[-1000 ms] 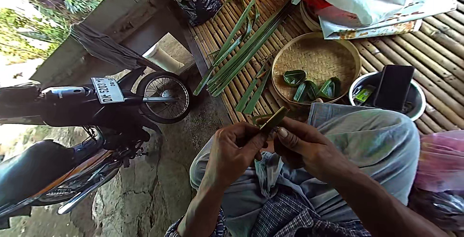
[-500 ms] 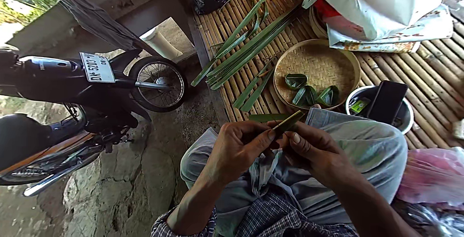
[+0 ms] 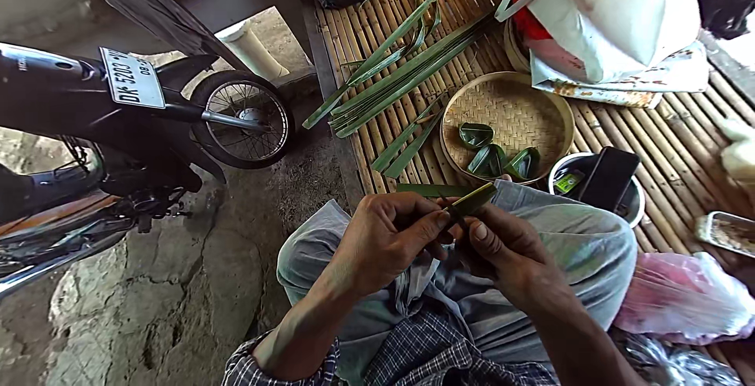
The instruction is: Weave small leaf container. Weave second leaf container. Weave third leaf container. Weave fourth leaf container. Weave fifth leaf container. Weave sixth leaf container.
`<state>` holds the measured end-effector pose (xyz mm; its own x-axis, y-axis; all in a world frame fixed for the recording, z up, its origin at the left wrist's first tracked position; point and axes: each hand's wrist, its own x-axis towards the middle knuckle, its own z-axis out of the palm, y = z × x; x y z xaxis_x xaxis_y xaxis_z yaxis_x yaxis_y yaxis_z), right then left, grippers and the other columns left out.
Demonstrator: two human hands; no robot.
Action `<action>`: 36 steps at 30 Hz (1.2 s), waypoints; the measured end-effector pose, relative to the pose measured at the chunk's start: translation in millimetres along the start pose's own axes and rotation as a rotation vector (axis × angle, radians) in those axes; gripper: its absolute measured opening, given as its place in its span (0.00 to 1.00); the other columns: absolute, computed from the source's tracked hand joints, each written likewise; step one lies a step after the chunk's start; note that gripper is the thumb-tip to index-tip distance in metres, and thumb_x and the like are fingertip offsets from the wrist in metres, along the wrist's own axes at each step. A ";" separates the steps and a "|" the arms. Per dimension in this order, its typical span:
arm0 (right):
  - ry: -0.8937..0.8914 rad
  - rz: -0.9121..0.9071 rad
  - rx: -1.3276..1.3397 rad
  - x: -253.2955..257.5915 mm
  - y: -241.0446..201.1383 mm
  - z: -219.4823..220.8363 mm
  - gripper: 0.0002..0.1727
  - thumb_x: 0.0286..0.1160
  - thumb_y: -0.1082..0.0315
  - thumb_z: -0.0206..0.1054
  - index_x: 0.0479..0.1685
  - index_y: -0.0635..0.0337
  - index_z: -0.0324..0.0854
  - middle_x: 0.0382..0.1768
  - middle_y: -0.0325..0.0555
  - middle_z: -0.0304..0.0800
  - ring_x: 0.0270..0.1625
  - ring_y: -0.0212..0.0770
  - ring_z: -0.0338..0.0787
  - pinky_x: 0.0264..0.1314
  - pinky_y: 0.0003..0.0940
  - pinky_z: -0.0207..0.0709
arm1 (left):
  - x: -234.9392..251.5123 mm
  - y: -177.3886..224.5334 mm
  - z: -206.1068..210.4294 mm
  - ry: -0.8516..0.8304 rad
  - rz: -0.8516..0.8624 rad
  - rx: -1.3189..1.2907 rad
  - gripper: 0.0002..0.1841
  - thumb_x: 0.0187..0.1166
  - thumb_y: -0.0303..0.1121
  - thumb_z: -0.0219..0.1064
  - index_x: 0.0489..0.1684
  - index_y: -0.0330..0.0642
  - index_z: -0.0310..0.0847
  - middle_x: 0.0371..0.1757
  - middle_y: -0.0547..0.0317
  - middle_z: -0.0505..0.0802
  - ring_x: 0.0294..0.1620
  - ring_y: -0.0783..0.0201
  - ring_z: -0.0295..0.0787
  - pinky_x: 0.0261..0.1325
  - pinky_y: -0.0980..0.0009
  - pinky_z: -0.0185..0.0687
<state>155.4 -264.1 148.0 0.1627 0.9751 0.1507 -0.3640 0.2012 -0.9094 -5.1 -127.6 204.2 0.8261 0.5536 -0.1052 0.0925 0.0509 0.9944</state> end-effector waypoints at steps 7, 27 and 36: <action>0.083 -0.076 -0.110 -1.6 3.6 1.3 0.19 0.94 0.63 0.53 0.65 0.68 0.82 0.31 0.41 0.81 0.26 0.26 0.74 0.27 0.20 0.70 | 0.5 2.2 2.4 -0.023 -0.020 -0.048 0.10 0.84 0.30 0.67 0.43 0.30 0.90 0.35 0.48 0.96 0.30 0.61 0.95 0.35 0.70 0.94; 0.119 -0.099 -0.085 -11.0 -0.1 1.9 0.18 0.92 0.63 0.56 0.61 0.69 0.84 0.29 0.40 0.81 0.25 0.25 0.71 0.27 0.19 0.67 | -3.0 5.9 8.0 -0.063 -0.094 -0.179 0.10 0.86 0.28 0.64 0.45 0.29 0.88 0.35 0.47 0.96 0.32 0.59 0.96 0.39 0.69 0.96; 0.093 -0.118 -0.049 -17.3 6.3 -0.2 0.18 0.92 0.63 0.58 0.67 0.66 0.83 0.30 0.39 0.83 0.27 0.24 0.75 0.30 0.20 0.71 | -6.6 5.6 5.0 -0.144 -0.179 -0.344 0.10 0.86 0.27 0.63 0.45 0.28 0.87 0.37 0.44 0.96 0.33 0.58 0.96 0.40 0.68 0.95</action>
<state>150.5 -279.8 139.5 0.2863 0.9318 0.2230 -0.2929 0.3068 -0.9056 -7.3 -135.1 210.5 0.8856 0.3896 -0.2531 0.0711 0.4246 0.9026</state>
